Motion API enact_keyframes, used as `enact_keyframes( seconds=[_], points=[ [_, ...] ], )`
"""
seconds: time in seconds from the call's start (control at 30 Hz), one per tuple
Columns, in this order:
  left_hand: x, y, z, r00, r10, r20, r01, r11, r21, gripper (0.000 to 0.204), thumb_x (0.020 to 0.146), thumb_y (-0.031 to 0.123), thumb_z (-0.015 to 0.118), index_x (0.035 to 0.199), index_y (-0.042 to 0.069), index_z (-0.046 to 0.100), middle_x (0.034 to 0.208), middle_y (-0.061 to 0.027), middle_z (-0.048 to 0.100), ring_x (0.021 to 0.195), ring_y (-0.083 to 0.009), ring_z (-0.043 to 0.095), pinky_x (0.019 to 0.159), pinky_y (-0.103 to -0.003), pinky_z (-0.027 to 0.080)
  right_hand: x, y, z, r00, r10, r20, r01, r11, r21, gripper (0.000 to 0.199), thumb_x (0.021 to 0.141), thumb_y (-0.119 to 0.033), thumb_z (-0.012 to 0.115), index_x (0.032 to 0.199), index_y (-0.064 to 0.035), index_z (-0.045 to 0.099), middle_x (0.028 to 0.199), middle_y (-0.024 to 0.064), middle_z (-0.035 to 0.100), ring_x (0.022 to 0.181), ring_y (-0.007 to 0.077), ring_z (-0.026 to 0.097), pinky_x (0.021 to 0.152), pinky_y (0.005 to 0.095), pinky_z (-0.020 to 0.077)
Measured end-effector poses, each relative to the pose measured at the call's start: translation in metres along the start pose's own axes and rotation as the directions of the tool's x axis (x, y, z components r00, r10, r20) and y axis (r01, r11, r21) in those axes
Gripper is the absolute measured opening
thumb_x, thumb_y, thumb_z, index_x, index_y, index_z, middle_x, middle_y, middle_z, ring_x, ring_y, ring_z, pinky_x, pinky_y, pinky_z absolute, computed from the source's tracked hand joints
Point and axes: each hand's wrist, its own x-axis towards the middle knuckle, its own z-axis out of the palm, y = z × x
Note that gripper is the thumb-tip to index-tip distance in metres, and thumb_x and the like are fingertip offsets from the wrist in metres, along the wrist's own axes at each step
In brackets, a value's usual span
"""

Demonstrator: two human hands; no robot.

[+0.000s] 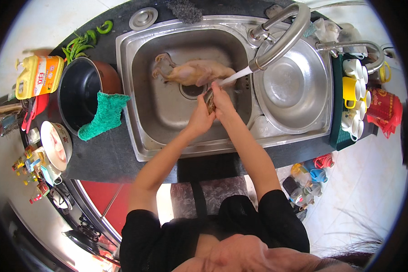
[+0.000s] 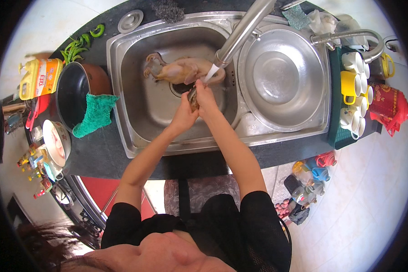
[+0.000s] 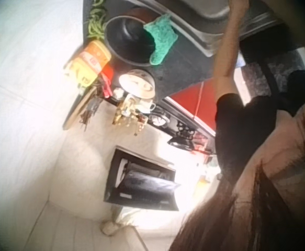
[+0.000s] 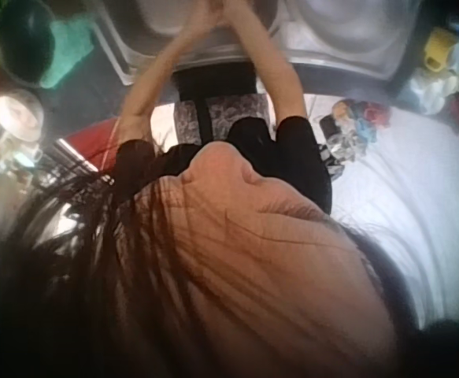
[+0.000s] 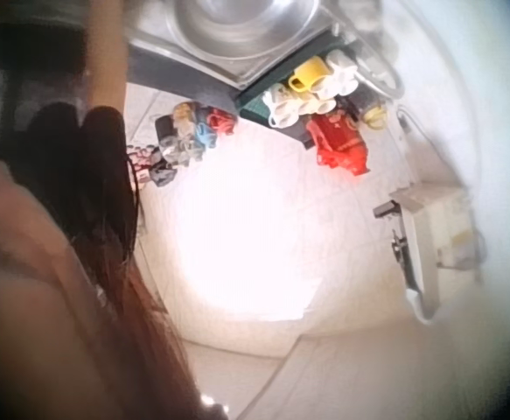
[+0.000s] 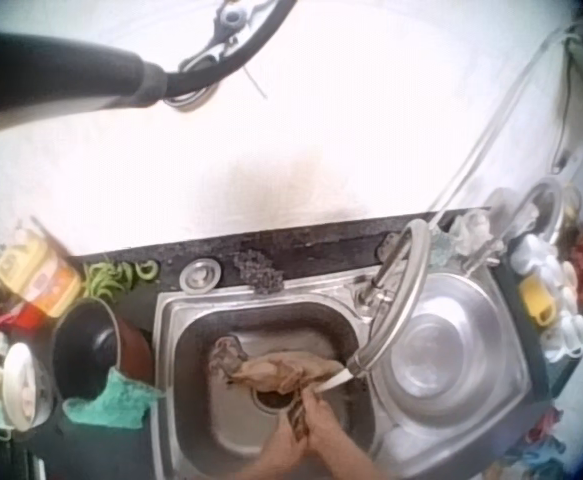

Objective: The person washes a whole duck in a sink, rinsing the carcass and skin under running water and cleaning the internal cavity by hand before rinsing the sink strainer.

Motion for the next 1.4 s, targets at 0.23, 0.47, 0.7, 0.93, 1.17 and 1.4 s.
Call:
enact_keyframes(
  seconds=[0.23,0.47,0.7,0.93,1.17,1.4],
  points=[
    [0.006,-0.004,-0.025,0.971,-0.232,0.062,0.239,0.960,-0.148,0.053,0.068,0.004,0.050,0.114,0.000,0.025,0.078,-0.0116,0.049,0.056,-0.0160,0.049,0.048,-0.028,0.041,-0.032,-0.022,-0.029,0.978,0.001,0.207,0.093,0.890,-0.446,0.027,0.085,-0.017,0.047,0.105,-0.0004,0.049,0.091,0.0047,0.055,0.081,0.0118,0.052,0.073,0.0274,0.0424],
    [-0.001,0.012,-0.027,0.957,-0.225,0.185,0.275,0.907,-0.318,0.047,0.067,0.002,0.049,0.111,0.004,0.032,0.064,-0.0016,0.044,0.044,-0.0065,0.038,0.036,-0.020,0.030,-0.038,-0.040,-0.016,0.576,-0.540,0.614,0.746,0.041,-0.664,0.018,0.074,-0.006,0.057,0.092,-0.0047,0.058,0.078,0.0058,0.058,0.070,0.0170,0.055,0.064,0.0242,0.0422],
    [-0.006,0.021,-0.028,0.939,-0.246,0.240,0.328,0.851,-0.411,0.049,0.069,0.002,0.048,0.114,0.007,0.029,0.061,0.0011,0.041,0.042,-0.0048,0.035,0.035,-0.019,0.026,-0.004,-0.019,-0.012,0.773,-0.577,0.263,0.561,0.429,-0.708,0.011,0.076,-0.011,0.055,0.078,0.0001,0.057,0.067,0.0053,0.055,0.058,0.0137,0.051,0.053,0.0270,0.0412],
    [-0.007,0.012,-0.027,0.953,-0.208,0.222,0.285,0.866,-0.412,0.053,0.070,0.002,0.049,0.117,0.006,0.027,0.063,0.0003,0.041,0.042,-0.0046,0.035,0.035,-0.018,0.026,-0.017,-0.032,-0.020,0.855,-0.343,0.389,0.493,0.773,-0.401,0.010,0.075,-0.008,0.058,0.080,0.0001,0.056,0.071,0.0043,0.057,0.066,0.0107,0.053,0.060,0.0243,0.0431],
    [-0.006,-0.006,-0.028,0.995,0.094,-0.030,-0.095,0.993,-0.065,0.048,0.073,0.003,0.049,0.116,0.008,0.030,0.069,-0.0035,0.048,0.052,-0.0135,0.045,0.045,-0.026,0.038,-0.032,-0.038,-0.011,0.804,-0.370,0.465,0.589,0.390,-0.708,0.008,0.071,-0.005,0.060,0.077,-0.0012,0.056,0.076,0.0080,0.057,0.071,0.0123,0.054,0.062,0.0250,0.0417],
    [-0.006,0.006,-0.026,0.984,0.166,-0.069,-0.111,0.863,0.494,0.048,0.075,0.010,0.056,0.117,0.012,0.031,0.085,-0.0185,0.056,0.078,-0.0379,0.053,0.062,-0.042,0.043,-0.041,-0.032,-0.027,0.872,-0.151,0.465,0.405,0.757,-0.513,0.007,0.074,-0.006,0.057,0.079,-0.0015,0.056,0.079,0.0003,0.057,0.075,0.0083,0.051,0.065,0.0228,0.0410]
  ],
)
